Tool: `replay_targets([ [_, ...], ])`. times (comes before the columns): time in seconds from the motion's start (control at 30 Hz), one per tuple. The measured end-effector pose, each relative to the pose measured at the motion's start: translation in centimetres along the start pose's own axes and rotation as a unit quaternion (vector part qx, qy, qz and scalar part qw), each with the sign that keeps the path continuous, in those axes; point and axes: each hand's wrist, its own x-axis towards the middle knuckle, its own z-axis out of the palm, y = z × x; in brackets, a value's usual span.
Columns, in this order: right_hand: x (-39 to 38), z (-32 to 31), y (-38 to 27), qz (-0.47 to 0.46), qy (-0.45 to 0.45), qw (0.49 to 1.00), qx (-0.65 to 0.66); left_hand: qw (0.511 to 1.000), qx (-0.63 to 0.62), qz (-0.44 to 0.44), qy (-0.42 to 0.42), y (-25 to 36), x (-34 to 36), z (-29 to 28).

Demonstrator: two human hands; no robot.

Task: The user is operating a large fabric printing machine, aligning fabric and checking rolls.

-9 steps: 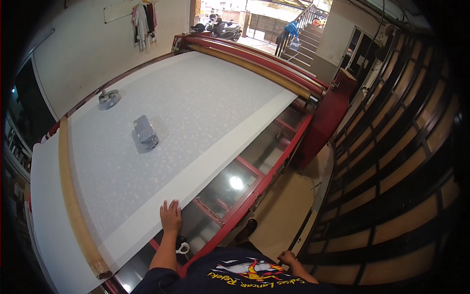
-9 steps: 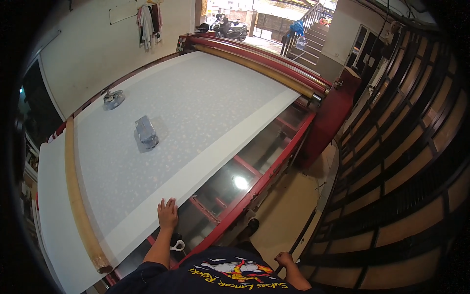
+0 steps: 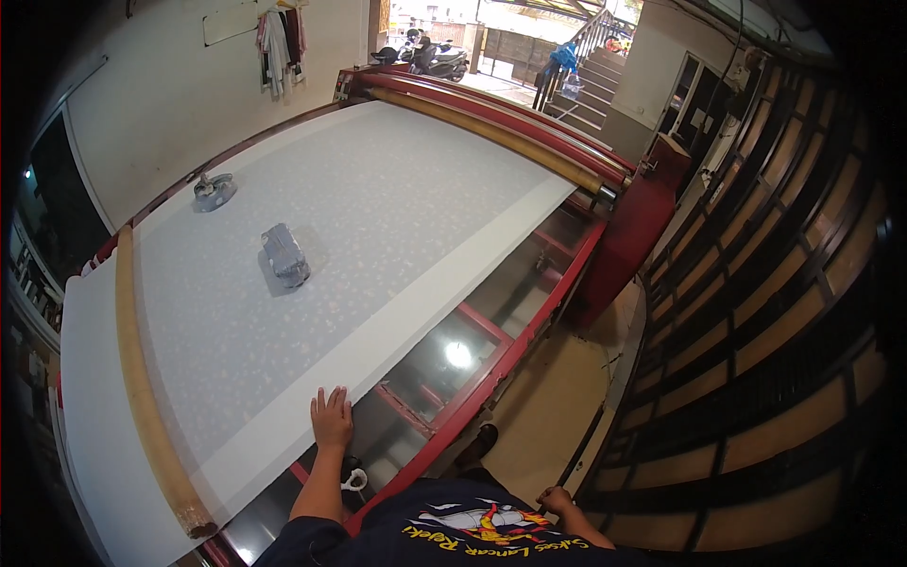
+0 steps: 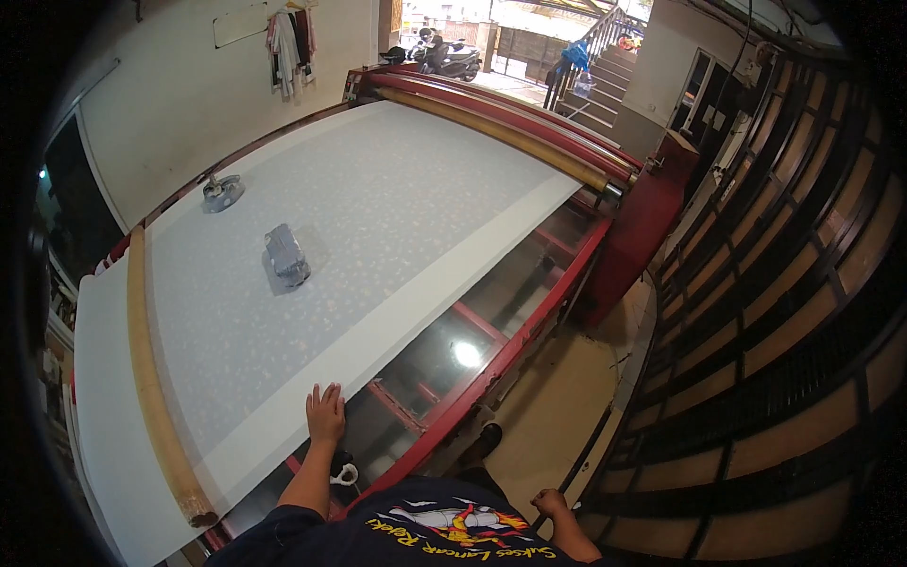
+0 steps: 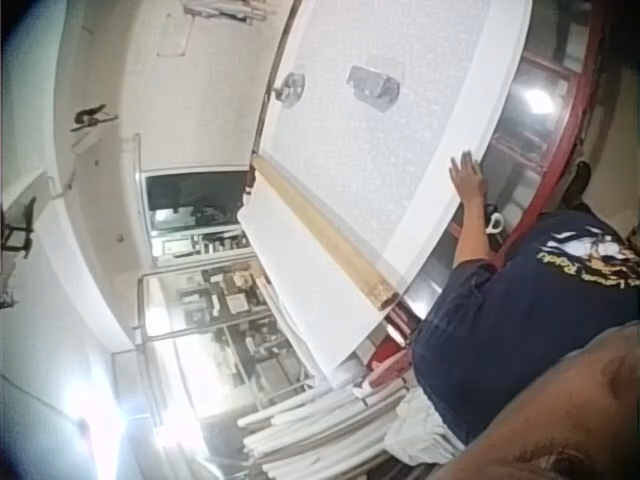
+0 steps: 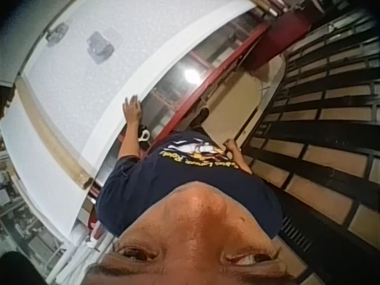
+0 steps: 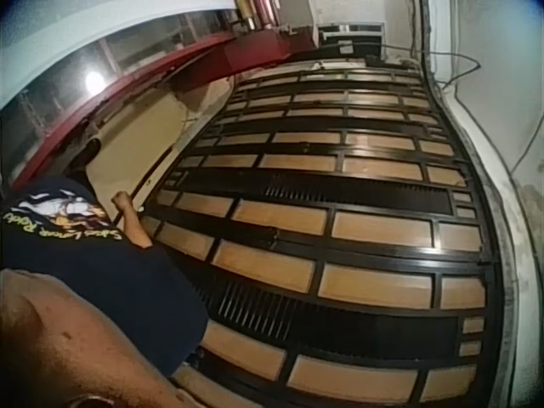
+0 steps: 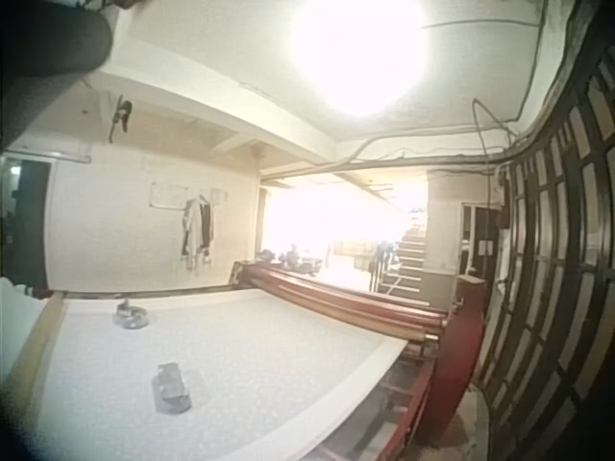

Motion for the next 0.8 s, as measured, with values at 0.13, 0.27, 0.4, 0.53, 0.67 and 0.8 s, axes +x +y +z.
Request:
replay_targets([
  [0.13,0.0,0.1,0.0,0.016,-0.014,1.000,0.009,1.000,-0.009,-0.003,-0.006,0.1,-0.1,-0.3],
  [0.27,0.5,0.6,0.6,0.006,0.003,1.000,-0.018,1.000,-0.007,0.001,-0.002,0.3,0.0,-0.3],
  [0.4,0.9,0.8,1.1,-0.001,0.012,1.000,-0.008,1.000,-0.005,0.002,0.003,0.4,0.0,-0.2],
  [0.53,0.3,0.4,0.2,0.004,0.006,1.000,-0.007,1.000,-0.004,-0.002,-0.002,0.1,-0.2,-0.3],
  [0.67,-0.1,0.1,-0.1,0.009,-0.003,1.000,-0.010,1.000,-0.007,-0.005,-0.006,0.2,-0.3,-0.5],
  [0.8,-0.1,0.2,0.0,-0.011,0.014,1.000,-0.025,1.000,-0.007,-0.002,-0.001,0.3,-0.1,-0.5],
])
